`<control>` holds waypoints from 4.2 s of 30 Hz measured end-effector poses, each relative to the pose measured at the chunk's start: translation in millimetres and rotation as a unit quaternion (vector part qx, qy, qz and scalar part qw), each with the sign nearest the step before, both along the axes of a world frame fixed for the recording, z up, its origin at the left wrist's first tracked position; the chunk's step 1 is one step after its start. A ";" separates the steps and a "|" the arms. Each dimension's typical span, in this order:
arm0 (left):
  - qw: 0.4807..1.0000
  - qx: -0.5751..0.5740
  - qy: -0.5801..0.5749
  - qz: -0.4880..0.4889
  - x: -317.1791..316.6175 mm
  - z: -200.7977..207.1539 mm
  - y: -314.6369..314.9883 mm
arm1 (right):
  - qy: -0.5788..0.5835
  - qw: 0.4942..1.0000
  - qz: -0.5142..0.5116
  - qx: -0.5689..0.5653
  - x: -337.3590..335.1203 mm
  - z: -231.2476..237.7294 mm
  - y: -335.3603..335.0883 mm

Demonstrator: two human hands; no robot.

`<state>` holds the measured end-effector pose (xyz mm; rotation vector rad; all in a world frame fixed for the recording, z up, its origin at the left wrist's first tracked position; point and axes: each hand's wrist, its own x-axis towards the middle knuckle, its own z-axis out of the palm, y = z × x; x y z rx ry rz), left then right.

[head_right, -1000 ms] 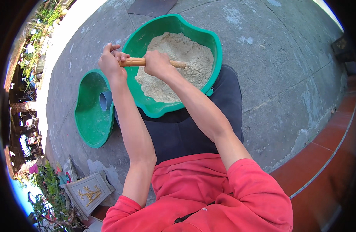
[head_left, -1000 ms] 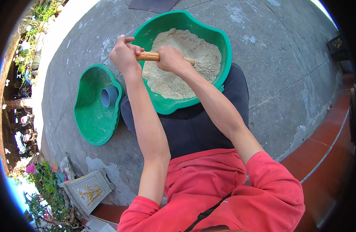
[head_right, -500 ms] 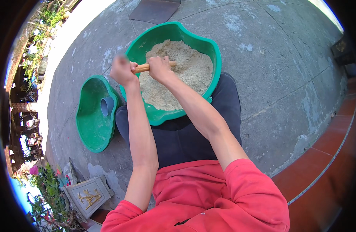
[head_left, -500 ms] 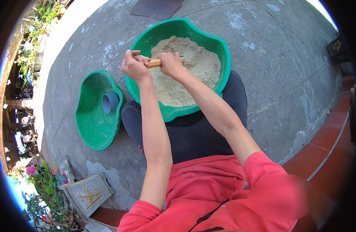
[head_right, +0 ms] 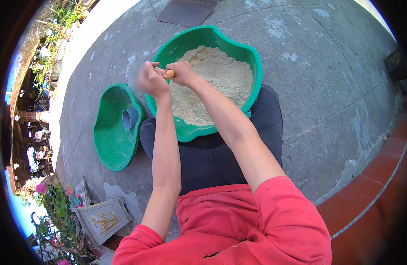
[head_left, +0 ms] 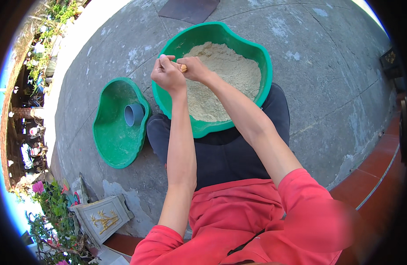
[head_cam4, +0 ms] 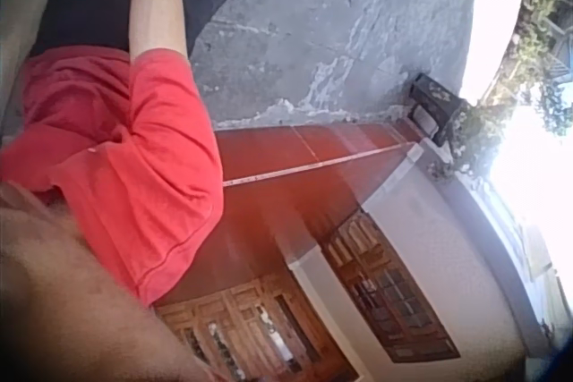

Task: Grinding and mixing rice flour in a basin using a wooden pestle.

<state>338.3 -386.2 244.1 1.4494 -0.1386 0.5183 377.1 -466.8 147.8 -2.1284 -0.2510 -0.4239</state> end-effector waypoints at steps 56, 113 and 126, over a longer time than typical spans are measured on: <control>0.990 -0.005 0.143 0.011 -74.6 59.6 33.6 | 0.138 0.984 0.106 0.023 -94.3 25.0 35.9; 0.957 0.063 0.047 -0.281 -117.0 43.9 20.3 | 0.087 0.993 0.033 0.079 -155.2 -1.3 -9.7; 0.980 -0.026 0.086 -0.180 -121.7 38.1 6.1 | 0.169 0.985 0.009 -0.047 -144.5 13.4 -34.3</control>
